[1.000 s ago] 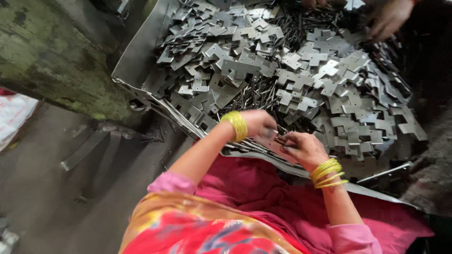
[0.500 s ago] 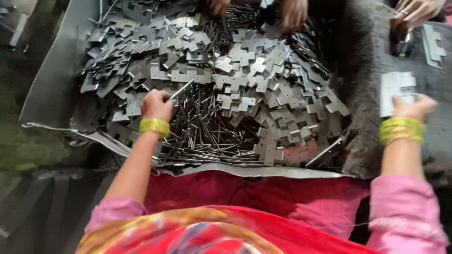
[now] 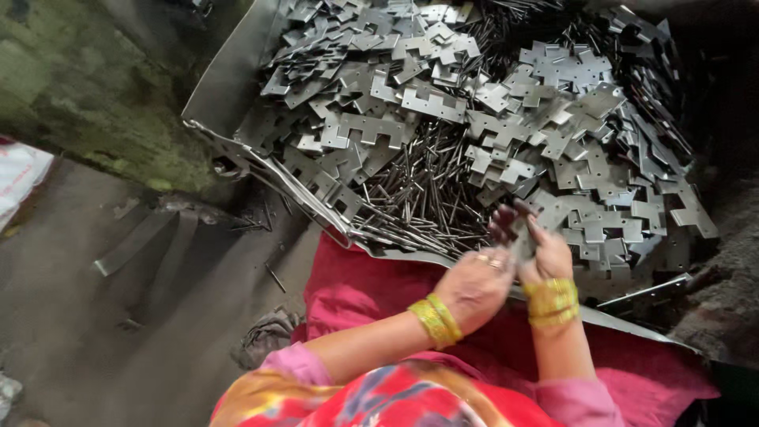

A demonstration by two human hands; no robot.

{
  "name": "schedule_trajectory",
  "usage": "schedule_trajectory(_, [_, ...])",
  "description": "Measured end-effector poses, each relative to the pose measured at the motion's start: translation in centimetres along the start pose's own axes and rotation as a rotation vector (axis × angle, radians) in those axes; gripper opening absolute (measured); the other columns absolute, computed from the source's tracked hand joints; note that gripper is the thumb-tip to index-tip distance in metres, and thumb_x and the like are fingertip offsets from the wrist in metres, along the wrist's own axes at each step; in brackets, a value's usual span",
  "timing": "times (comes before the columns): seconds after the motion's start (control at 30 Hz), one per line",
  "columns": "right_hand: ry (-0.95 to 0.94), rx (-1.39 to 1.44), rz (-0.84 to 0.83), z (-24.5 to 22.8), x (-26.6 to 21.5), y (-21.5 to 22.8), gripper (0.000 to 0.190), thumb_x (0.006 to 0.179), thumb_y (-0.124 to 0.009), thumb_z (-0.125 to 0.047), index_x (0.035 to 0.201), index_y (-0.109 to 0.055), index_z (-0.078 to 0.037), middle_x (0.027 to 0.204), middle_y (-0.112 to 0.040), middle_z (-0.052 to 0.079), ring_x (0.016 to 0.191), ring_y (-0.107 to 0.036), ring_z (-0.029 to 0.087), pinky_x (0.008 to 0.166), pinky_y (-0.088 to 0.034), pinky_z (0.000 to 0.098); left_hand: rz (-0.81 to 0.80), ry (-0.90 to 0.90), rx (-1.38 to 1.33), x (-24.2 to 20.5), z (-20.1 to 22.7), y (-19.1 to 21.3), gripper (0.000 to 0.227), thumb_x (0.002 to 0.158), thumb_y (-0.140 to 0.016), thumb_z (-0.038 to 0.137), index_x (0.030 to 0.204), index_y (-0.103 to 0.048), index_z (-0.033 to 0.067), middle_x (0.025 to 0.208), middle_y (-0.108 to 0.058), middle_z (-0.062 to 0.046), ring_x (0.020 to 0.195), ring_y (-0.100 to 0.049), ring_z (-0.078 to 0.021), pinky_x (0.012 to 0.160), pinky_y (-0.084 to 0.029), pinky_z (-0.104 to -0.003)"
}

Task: The person sits on the floor and sorts small metal brackets and pins from a large bin, picking them up by hand and placing them into a separate pile. The task involves repetitive hand movements to separate and organize the metal components.

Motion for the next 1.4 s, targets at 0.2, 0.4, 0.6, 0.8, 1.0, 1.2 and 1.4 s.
schedule_trajectory(0.2, [0.125,-1.404,0.152,2.9,10.0,-5.1,0.017,0.093,-0.068,-0.015,0.106,-0.078,-0.009,0.095,-0.075,0.018,0.079,-0.072,0.033,0.072,-0.055,0.046,0.001,0.458,-0.042,-5.9,-10.4,4.8,0.024,0.089,-0.064,0.013,0.11,-0.07,0.0038,0.109,-0.069,-0.016,0.099,-0.066,-0.0343,0.087,-0.053,-0.045])
schedule_trajectory(0.4, [0.433,-2.037,0.145,8.2,9.9,-8.6,0.015,0.086,-0.071,-0.013,0.1,-0.075,-0.008,0.106,-0.072,0.02,0.099,-0.069,0.041,0.083,-0.056,0.0498,0.115,0.627,0.088,-7.7,-15.1,7.7,0.018,0.091,-0.065,0.015,0.107,-0.072,0.01,0.106,-0.07,-0.011,0.098,-0.066,-0.0316,0.086,-0.052,-0.045])
schedule_trajectory(0.6, [0.249,-1.554,0.222,2.3,5.3,-0.5,0.022,0.084,-0.077,-0.021,0.098,-0.073,-0.005,0.091,-0.074,0.014,0.086,-0.071,0.031,0.076,-0.055,0.0445,0.083,0.592,0.004,-0.5,-18.6,-2.3,0.012,0.09,-0.066,0.019,0.096,-0.075,0.0138,0.097,-0.071,-0.01,0.094,-0.068,-0.031,0.084,-0.054,-0.042])
schedule_trajectory(0.8, [0.262,-0.536,0.432,-3.7,-0.7,7.4,0.011,0.094,-0.075,-0.014,0.095,-0.07,-0.004,0.075,-0.067,0.008,0.051,-0.065,0.016,0.042,-0.054,0.0303,0.118,0.106,0.357,7.7,-18.1,-15.1,0.029,0.077,-0.064,0.009,0.104,-0.068,0.0035,0.104,-0.073,-0.014,0.092,-0.071,-0.0272,0.078,-0.056,-0.04])
schedule_trajectory(1.0, [0.412,-1.223,0.239,-2.2,0.7,1.6,0.015,0.09,-0.075,-0.015,0.103,-0.077,-0.007,0.086,-0.07,0.01,0.074,-0.064,0.023,0.061,-0.051,0.0362,-0.389,0.126,0.284,9.4,-24.3,-16.8,0.009,0.093,-0.061,0.006,0.096,-0.07,0.0079,0.096,-0.073,-0.017,0.084,-0.072,-0.0325,0.072,-0.059,-0.042])
schedule_trajectory(1.2, [0.63,-2.342,0.081,4.0,6.4,-7.1,0.012,0.088,-0.064,-0.012,0.09,-0.075,-0.009,0.107,-0.067,0.014,0.098,-0.069,0.032,0.074,-0.059,0.0396,0.021,0.612,-0.065,1.4,-26.9,0.2,0.016,0.09,-0.069,0.021,0.101,-0.075,0.0102,0.096,-0.074,-0.017,0.09,-0.069,-0.0384,0.078,-0.054,-0.047])
schedule_trajectory(1.4, [0.435,-2.461,0.023,4.5,9.4,-6.9,0.015,0.093,-0.06,-0.013,0.093,-0.074,-0.012,0.111,-0.066,0.014,0.101,-0.068,0.032,0.075,-0.061,0.0426,0.183,1.029,-0.379,-11.0,-26.2,6.7,0.021,0.094,-0.067,0.018,0.111,-0.076,0.0091,0.09,-0.077,-0.01,0.077,-0.076,-0.0197,0.07,-0.058,-0.033])
Point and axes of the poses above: each hand's wrist, its own x-axis towards the middle knuckle, its own y-axis out of the back of the hand, z = x × y, the point moved 7 cm from there along x, towards the middle knuckle
